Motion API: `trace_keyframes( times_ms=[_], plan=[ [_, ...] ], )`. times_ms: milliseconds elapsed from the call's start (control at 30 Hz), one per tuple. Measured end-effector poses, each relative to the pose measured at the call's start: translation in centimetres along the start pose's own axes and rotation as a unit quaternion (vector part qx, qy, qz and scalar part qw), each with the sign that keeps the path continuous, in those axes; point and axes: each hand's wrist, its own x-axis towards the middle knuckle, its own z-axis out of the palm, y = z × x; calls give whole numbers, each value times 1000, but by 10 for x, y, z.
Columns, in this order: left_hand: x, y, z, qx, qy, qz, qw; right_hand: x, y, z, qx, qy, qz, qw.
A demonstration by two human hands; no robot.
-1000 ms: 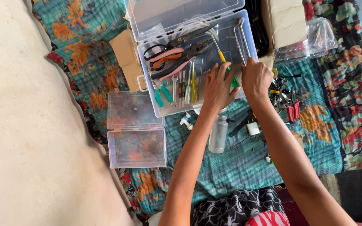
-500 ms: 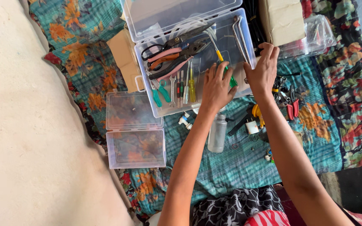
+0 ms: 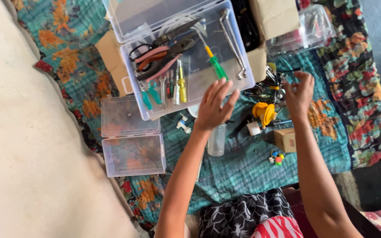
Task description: The person gathers various hand tools from a cluttered shelf and places them into a clear plastic storage box on a bed. They handle screwdrivers, pliers, scissors, and wrenches, arranging them inside the container.
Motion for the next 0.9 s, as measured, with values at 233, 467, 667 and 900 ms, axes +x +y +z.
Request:
trace_keyframes(
  times_ms=[233, 467, 667, 900],
  plan=[
    [-44, 102, 61, -101, -188, -50, 976, -48, 123, -49, 54, -93, 72, 992],
    [-68, 154, 146, -115, -350, -227, 901, -59, 160, -64, -107, -130, -49, 984],
    [-59, 152, 191, -71, -283, -255, 922, -36, 177, -71, -185, -205, -17, 961],
    [-45, 106, 298, -145, -114, -387, 904, -27, 186, -66, -199, -292, -33, 935]
  ],
)
